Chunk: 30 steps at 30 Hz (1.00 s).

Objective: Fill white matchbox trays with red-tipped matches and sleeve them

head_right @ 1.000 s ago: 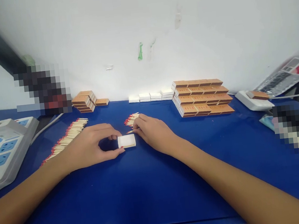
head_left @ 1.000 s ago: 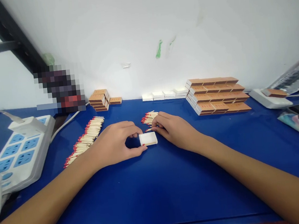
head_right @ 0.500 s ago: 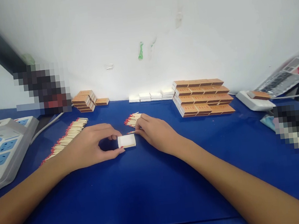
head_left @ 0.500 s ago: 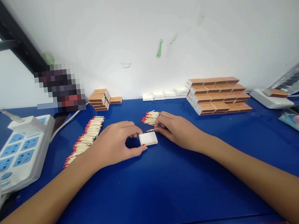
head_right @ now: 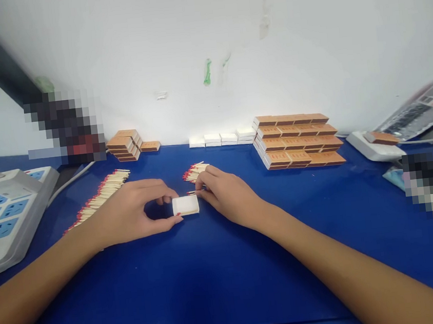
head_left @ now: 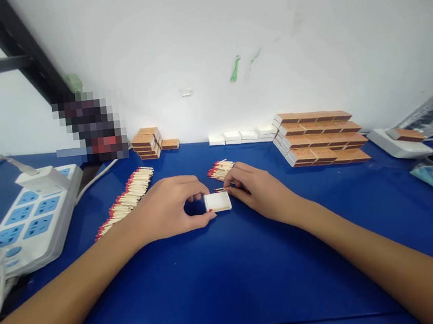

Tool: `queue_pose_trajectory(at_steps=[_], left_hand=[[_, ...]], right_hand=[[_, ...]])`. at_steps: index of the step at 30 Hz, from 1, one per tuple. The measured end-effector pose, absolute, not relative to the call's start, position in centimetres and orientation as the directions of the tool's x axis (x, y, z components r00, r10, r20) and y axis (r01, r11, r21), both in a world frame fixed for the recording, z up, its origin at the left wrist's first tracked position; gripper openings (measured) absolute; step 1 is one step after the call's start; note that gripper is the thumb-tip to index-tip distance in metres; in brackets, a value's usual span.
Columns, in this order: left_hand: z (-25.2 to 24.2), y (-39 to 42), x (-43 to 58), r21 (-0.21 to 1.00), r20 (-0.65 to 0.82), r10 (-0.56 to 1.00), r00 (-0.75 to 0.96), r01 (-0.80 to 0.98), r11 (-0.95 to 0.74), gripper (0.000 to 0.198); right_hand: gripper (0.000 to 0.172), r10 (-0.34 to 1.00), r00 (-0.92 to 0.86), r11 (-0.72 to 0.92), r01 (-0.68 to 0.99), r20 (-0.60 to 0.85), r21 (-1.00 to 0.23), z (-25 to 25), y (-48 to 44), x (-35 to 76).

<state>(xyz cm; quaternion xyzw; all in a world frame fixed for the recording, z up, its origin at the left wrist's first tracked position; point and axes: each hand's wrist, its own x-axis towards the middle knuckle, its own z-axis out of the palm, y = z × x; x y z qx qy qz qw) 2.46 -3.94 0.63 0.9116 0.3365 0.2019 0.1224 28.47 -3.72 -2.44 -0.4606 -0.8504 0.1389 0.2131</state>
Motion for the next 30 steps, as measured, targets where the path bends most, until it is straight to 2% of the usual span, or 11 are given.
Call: queue_pose_trajectory(at_steps=[9, 18, 24, 30], left_hand=[[0.6, -3.8, 2.4, 0.343, 0.331, 0.634, 0.699, 0.537, -0.771, 0.021], [0.5, -3.6, 2.3, 0.333, 0.282, 0.663, 0.693, 0.577, -0.746, 0.023], [0.5, -3.7, 2.6, 0.362, 0.278, 0.714, 0.642, 0.618, -0.697, 0.023], [0.6, -3.9, 2.9, 0.372, 0.295, 0.716, 0.633, 0.614, -0.696, 0.021]], right_hand=[[0.007, 0.892, -0.429, 0.448, 0.803, 0.141, -0.393, -1.6, -3.9, 28.3], [0.008, 0.891, -0.403, 0.454, 0.814, 0.210, -0.362, -1.4, -3.9, 29.1], [0.009, 0.857, -0.390, 0.503, 0.776, 0.338, -0.380, -0.7, -4.9, 28.5], [0.007, 0.822, -0.489, 0.569, 0.720, 0.291, -0.398, -1.1, -5.9, 27.0]])
